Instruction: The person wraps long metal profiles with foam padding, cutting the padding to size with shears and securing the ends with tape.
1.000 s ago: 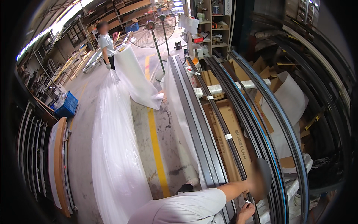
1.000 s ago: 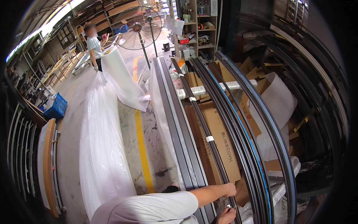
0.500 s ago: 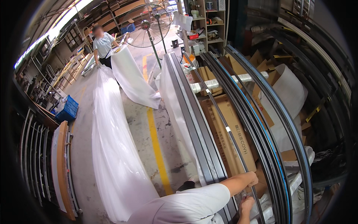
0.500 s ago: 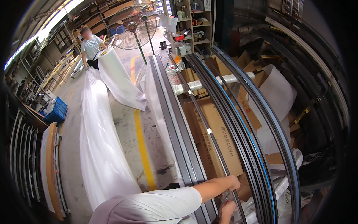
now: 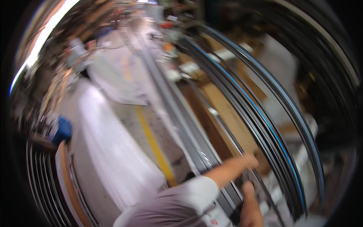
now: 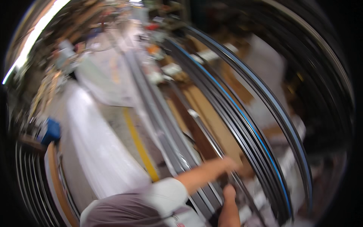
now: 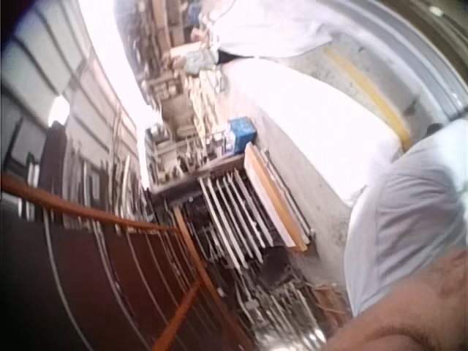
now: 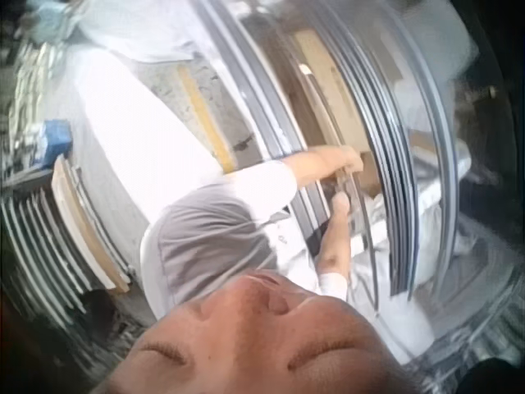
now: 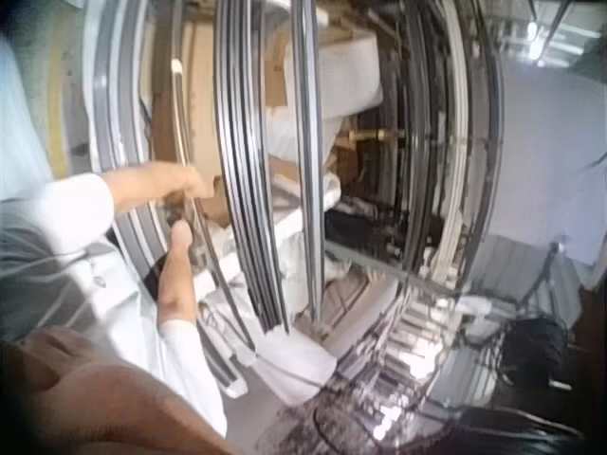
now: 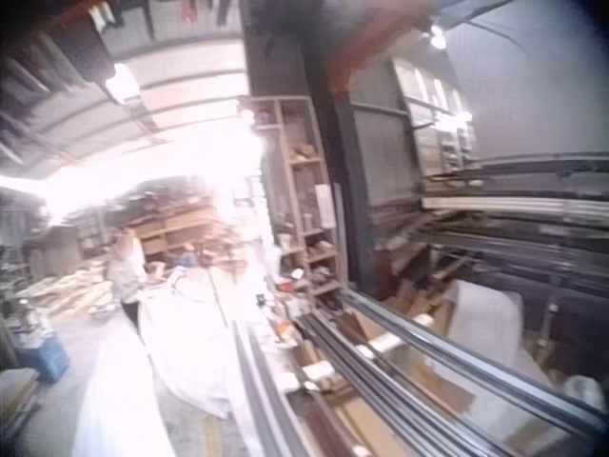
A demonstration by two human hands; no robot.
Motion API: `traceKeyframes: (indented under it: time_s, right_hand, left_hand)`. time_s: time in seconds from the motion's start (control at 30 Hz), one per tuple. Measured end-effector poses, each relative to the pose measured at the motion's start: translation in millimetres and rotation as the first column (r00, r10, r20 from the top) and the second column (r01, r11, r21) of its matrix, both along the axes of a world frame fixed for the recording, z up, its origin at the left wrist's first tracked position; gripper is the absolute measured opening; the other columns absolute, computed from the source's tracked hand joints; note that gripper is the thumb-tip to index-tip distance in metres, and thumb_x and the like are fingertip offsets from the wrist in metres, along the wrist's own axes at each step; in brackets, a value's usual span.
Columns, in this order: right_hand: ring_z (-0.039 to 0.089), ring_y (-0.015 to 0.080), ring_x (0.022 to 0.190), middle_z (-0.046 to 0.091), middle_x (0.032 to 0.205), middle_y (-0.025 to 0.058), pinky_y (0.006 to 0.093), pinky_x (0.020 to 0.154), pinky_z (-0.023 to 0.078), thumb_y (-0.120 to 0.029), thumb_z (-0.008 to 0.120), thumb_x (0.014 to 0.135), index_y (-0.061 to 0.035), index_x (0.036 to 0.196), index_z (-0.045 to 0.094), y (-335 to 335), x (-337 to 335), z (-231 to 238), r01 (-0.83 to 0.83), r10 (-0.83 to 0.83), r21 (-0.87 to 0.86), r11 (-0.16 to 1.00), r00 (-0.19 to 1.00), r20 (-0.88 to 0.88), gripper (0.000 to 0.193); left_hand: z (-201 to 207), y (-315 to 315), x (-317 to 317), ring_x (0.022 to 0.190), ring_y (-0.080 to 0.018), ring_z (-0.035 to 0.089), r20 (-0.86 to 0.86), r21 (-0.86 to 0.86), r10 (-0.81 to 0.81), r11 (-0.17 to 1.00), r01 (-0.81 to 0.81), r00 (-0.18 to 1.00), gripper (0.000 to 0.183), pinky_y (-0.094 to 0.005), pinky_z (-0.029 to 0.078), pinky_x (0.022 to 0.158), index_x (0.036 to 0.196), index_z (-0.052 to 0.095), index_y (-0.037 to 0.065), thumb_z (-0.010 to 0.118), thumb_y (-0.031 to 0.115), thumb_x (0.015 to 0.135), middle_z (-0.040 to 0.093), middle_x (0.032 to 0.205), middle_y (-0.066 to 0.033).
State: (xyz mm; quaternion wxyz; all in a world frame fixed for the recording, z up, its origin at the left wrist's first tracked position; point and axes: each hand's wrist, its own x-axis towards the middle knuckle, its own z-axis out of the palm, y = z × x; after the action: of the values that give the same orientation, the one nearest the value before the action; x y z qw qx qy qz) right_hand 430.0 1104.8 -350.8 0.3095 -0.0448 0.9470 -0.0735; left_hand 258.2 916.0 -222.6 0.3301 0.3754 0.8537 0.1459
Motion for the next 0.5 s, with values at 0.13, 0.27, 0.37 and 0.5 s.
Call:
traceKeyframes:
  time_s: [0.13, 0.27, 0.37, 0.5]
  right_hand:
    - [0.071, 0.0427, 0.091, 0.074, 0.096, 0.026, 0.0508, 0.084, 0.056, -0.03, 0.064, 0.086, -0.002, 0.087, 0.076, 11, -14, -15, -0.21, 0.223, -0.121, 0.97, 0.968, 0.11, 0.03]
    - [0.068, 0.044, 0.083, 0.068, 0.084, 0.0301, 0.0469, 0.078, 0.055, -0.025, 0.073, 0.08, 0.0042, 0.082, 0.071, -15, 0, 107, 0.023, 0.019, -0.332, 0.943, 0.992, 0.124, 0.029]
    - [0.067, 0.0408, 0.074, 0.067, 0.079, 0.0273, 0.0442, 0.071, 0.054, -0.014, 0.074, 0.076, 0.0043, 0.081, 0.067, -23, 19, 150, 0.321, -0.341, -0.409, 0.854, 0.94, 0.024, 0.02]
    - [0.05, 0.0229, 0.056, 0.055, 0.063, 0.016, 0.0385, 0.057, 0.045, -0.007, 0.07, 0.081, 0.0032, 0.077, 0.055, -41, 25, 218, 0.622, -0.775, -0.558, 0.549, 0.628, -0.062, 0.018]
  left_hand:
    - [34, -40, 11, 0.101, -0.034, 0.073, -0.064, 0.067, -0.019, 0.997, 0.023, 0.998, 0.02, -0.0453, 0.058, 0.085, 0.096, 0.08, 0.013, 0.071, 0.014, 0.078, 0.078, 0.1, -0.0111]
    - [10, -36, 28, 0.097, -0.0354, 0.073, -0.249, 0.09, -0.025, 0.995, 0.049, 0.968, 0.024, -0.0463, 0.056, 0.084, 0.098, 0.075, 0.007, 0.073, 0.014, 0.075, 0.076, 0.096, -0.0162]
    - [21, -36, 30, 0.099, -0.0351, 0.072, -0.276, 0.105, -0.059, 0.99, 0.091, 0.959, 0.029, -0.0468, 0.054, 0.087, 0.102, 0.072, 0.004, 0.075, 0.017, 0.076, 0.074, 0.102, -0.0178]
    - [51, -64, 19, 0.102, -0.0369, 0.069, -0.235, 0.34, 0.122, 0.94, -0.036, 0.964, 0.038, -0.0488, 0.052, 0.093, 0.106, 0.071, 0.006, 0.076, 0.03, 0.078, 0.072, 0.109, -0.0174]
